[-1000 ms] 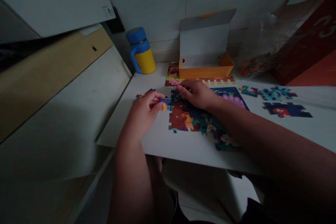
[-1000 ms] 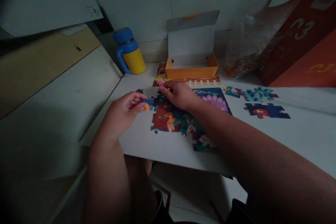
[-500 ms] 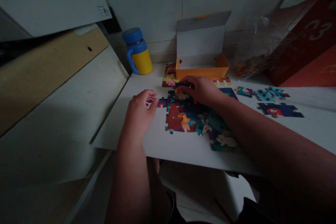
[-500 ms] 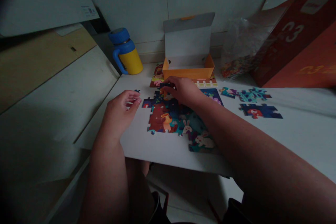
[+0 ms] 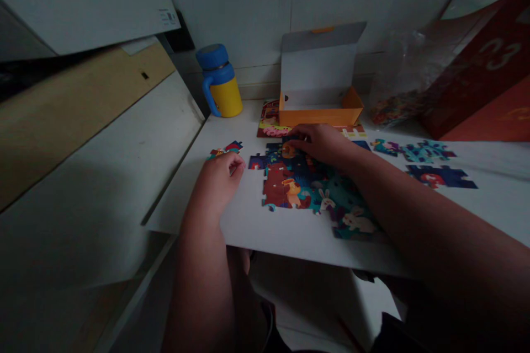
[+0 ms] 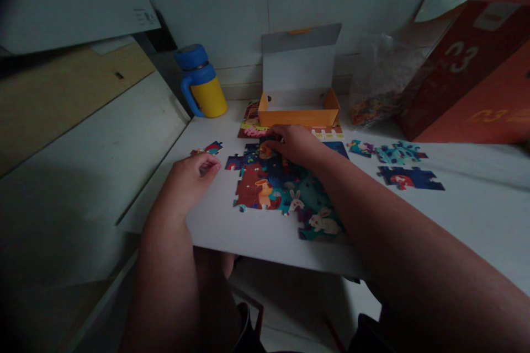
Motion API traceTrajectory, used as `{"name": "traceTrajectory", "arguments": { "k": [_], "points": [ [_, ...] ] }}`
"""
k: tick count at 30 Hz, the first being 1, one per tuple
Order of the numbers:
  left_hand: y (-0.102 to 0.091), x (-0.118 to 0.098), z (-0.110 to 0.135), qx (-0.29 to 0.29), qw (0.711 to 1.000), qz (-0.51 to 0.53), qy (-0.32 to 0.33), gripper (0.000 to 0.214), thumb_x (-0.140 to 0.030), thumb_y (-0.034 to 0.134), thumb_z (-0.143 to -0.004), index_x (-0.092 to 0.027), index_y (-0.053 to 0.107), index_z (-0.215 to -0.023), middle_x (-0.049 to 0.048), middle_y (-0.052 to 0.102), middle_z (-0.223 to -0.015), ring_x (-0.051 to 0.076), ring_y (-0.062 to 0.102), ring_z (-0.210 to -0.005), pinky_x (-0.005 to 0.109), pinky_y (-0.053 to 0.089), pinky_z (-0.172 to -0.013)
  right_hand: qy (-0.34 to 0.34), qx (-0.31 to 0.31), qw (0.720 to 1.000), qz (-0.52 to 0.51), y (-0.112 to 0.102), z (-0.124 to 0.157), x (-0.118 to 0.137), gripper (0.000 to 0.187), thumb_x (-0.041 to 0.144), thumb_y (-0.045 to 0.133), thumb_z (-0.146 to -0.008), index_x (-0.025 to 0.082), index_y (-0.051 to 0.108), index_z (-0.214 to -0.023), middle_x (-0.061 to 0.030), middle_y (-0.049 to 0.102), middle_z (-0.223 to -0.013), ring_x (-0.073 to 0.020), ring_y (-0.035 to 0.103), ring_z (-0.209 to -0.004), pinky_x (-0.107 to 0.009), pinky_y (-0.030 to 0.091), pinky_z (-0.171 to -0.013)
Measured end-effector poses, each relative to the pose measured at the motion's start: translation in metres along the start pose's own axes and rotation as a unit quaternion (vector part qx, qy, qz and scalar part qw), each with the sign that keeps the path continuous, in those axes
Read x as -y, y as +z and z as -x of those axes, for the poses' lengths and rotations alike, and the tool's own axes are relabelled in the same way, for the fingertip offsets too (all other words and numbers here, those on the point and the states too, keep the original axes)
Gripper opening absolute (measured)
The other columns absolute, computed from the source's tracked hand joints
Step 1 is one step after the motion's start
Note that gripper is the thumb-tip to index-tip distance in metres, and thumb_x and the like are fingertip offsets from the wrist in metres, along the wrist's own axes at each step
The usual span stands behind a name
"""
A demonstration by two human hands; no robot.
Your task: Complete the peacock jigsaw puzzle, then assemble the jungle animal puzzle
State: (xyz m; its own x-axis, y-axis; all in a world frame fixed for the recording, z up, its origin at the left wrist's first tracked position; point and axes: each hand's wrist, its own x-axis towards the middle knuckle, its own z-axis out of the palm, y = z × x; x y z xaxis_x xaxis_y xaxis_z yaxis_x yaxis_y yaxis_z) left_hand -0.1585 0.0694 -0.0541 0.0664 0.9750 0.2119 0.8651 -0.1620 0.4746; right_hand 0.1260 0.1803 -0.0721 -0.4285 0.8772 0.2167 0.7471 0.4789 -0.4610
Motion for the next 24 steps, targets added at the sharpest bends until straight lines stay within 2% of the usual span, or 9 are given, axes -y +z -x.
{"name": "traceTrajectory", "arguments": {
  "k": [4, 9, 13, 18, 21, 24],
  "points": [
    [0.000, 0.003, 0.000, -0.004, 1.000, 0.000, -0.002, 0.012, -0.024, 0.061, -0.099, -0.024, 0.073, -0.095, 0.0057, 0.081, -0.098, 0.024, 0.076, -0.094, 0.037, 0.057, -0.089, -0.007, 0.010, 0.999, 0.030, 0.003, -0.001, -0.003, 0.037, 0.046, 0.071, -0.103, 0.022, 0.078, -0.129, -0.0091, 0.080, -0.103, -0.0255, 0.071, -0.085, -0.033, 0.047, -0.071],
    [-0.001, 0.003, -0.001, 0.000, 1.000, 0.001, -0.003, 0.011, -0.022, 0.062, -0.098, -0.023, 0.073, -0.096, 0.0053, 0.080, -0.097, 0.023, 0.076, -0.094, 0.036, 0.057, -0.089, -0.044, 0.015, 0.994, 0.097, 0.007, 0.000, -0.003, 0.046, 0.053, 0.067, -0.104, 0.019, 0.077, -0.133, -0.0165, 0.074, -0.122, -0.0327, 0.071, -0.102, -0.038, 0.051, -0.080],
    [-0.005, 0.004, 0.000, -0.004, 1.000, -0.007, -0.004, 0.011, -0.021, 0.063, -0.098, -0.022, 0.073, -0.096, 0.0069, 0.080, -0.100, 0.025, 0.076, -0.096, 0.038, 0.057, -0.092, -0.056, 0.017, 0.991, 0.118, 0.008, 0.002, 0.000, 0.049, 0.055, 0.064, -0.105, 0.020, 0.076, -0.138, -0.0187, 0.068, -0.131, -0.0353, 0.071, -0.107, -0.041, 0.053, -0.088],
    [-0.009, 0.008, 0.001, -0.013, 1.000, -0.020, -0.009, 0.011, -0.022, 0.063, -0.098, -0.023, 0.073, -0.098, 0.0078, 0.081, -0.105, 0.026, 0.076, -0.102, 0.040, 0.058, -0.097, -0.068, 0.021, 0.991, 0.113, 0.008, 0.003, 0.002, 0.047, 0.054, 0.063, -0.106, 0.024, 0.075, -0.141, -0.0174, 0.066, -0.132, -0.0355, 0.070, -0.109, -0.042, 0.053, -0.091],
    [-0.009, 0.010, 0.001, -0.017, 1.000, -0.021, -0.009, 0.010, -0.022, 0.063, -0.098, -0.024, 0.073, -0.098, 0.0068, 0.081, -0.105, 0.025, 0.076, -0.102, 0.039, 0.058, -0.097, -0.062, 0.017, 0.993, 0.103, 0.009, 0.002, 0.001, 0.045, 0.051, 0.066, -0.105, 0.021, 0.075, -0.138, -0.0183, 0.067, -0.131, -0.0347, 0.070, -0.109, -0.042, 0.053, -0.091],
    [-0.007, 0.012, 0.001, -0.014, 1.000, -0.017, -0.009, 0.010, -0.023, 0.063, -0.098, -0.023, 0.073, -0.097, 0.0064, 0.080, -0.104, 0.025, 0.076, -0.100, 0.038, 0.058, -0.095, -0.023, -0.004, 0.998, 0.054, 0.008, 0.000, 0.001, 0.037, 0.043, 0.071, -0.102, 0.017, 0.076, -0.128, -0.0166, 0.072, -0.126, -0.0310, 0.070, -0.105, -0.038, 0.053, -0.088]
  ]
}}
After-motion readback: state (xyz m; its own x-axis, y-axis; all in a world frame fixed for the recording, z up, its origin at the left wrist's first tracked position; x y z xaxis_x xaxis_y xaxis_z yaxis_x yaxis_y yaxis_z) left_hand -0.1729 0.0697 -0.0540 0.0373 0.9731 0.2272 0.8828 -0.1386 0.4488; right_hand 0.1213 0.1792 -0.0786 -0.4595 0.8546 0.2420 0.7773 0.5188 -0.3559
